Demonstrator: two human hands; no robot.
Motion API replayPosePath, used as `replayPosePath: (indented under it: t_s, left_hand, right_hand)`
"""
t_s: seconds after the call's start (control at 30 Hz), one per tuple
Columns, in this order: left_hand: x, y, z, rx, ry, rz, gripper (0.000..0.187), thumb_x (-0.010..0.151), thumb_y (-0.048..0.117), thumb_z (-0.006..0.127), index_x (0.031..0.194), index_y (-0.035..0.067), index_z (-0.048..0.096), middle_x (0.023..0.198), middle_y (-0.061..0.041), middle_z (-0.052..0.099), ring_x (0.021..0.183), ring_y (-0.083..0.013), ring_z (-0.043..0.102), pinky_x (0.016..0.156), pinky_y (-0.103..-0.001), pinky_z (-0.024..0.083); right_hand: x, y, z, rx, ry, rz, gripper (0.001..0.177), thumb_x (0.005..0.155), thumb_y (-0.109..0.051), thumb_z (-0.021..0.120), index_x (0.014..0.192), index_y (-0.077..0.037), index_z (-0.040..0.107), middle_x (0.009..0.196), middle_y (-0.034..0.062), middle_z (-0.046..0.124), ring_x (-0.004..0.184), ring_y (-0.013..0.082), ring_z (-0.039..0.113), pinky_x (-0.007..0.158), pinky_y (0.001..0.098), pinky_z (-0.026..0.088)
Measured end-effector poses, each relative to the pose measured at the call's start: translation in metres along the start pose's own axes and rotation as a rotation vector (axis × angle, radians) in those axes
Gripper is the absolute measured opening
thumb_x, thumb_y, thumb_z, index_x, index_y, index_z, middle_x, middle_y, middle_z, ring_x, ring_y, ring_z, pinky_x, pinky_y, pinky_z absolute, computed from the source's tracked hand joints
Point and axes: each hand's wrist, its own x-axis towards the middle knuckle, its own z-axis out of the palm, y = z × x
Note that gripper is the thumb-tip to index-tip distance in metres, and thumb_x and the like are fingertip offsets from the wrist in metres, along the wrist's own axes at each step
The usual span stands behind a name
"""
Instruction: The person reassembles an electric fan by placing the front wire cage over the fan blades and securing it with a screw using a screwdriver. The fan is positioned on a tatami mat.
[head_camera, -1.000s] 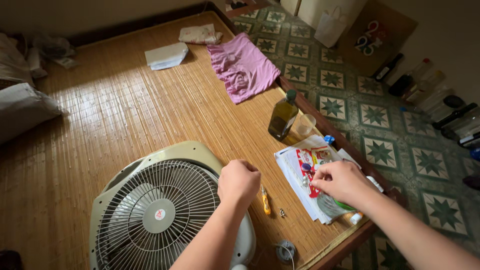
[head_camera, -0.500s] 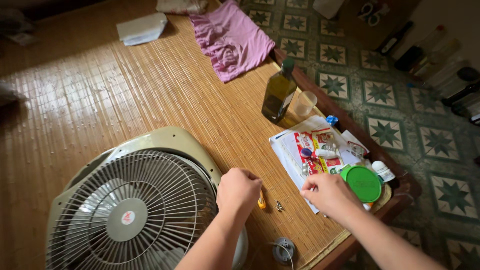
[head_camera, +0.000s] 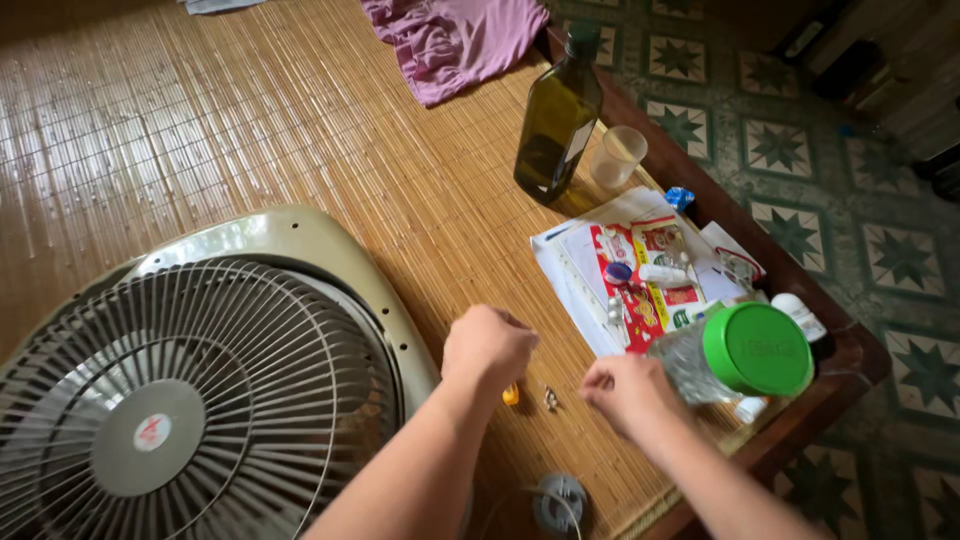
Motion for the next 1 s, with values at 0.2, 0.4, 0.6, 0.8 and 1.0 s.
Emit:
replayPosePath:
  t_s: [0.2,0.4,0.6,0.8,1.0]
  left_hand:
    - [0.014,-0.005,0.010,-0.005,-0.013,-0.008,0.023,0.082,0.033,0.077,0.101,0.021,0.082,0.100,-0.006,0.080,0.097,-0.0231,0.075,0.088,-0.036,0.058]
    - [0.023,-0.016,0.014,-0.012,0.007,-0.020,0.020,0.080,0.027,0.077,0.099,0.022,0.083,0.102,-0.006,0.079,0.099,-0.0246,0.076,0.089,-0.037,0.059]
    - [0.023,-0.016,0.026,-0.006,-0.020,-0.095,0.020,0.083,0.031,0.080,0.100,0.022,0.083,0.109,-0.006,0.077,0.104,-0.0257,0.074,0.091,-0.039,0.058]
    - [0.028,-0.013,0.024,0.014,-0.047,-0.115,0.020,0.084,0.030,0.079,0.101,0.020,0.082,0.110,-0.005,0.077,0.106,-0.0257,0.073,0.092,-0.039,0.058]
    - [0.032,-0.011,0.017,0.023,-0.042,-0.113,0.021,0.084,0.027,0.078,0.103,0.020,0.082,0.110,-0.005,0.078,0.106,-0.0248,0.074,0.091,-0.038,0.058]
  right_hand:
    - [-0.007,0.007,0.027,0.028,-0.055,0.118,0.017,0.079,-0.030,0.080,0.090,-0.016,0.081,0.078,0.0099,0.079,0.072,0.0212,0.077,0.072,0.0351,0.060]
    - [-0.009,0.006,0.053,0.106,0.025,0.088,0.017,0.076,-0.028,0.081,0.089,-0.016,0.081,0.077,0.0071,0.078,0.071,0.0250,0.076,0.070,0.0382,0.060]
    - [-0.002,0.015,0.075,-0.063,-0.018,0.120,0.019,0.080,-0.033,0.079,0.096,-0.022,0.078,0.080,0.0108,0.076,0.078,0.0301,0.076,0.075,0.0424,0.060]
    - [-0.002,0.027,0.096,0.067,0.173,-0.070,0.026,0.073,-0.027,0.081,0.098,-0.019,0.075,0.079,0.0122,0.077,0.085,0.0348,0.075,0.075,0.0460,0.059]
    - [0.001,0.021,0.094,0.018,0.085,0.010,0.020,0.079,-0.027,0.079,0.096,-0.017,0.076,0.087,0.0133,0.077,0.089,0.0357,0.074,0.078,0.0468,0.059]
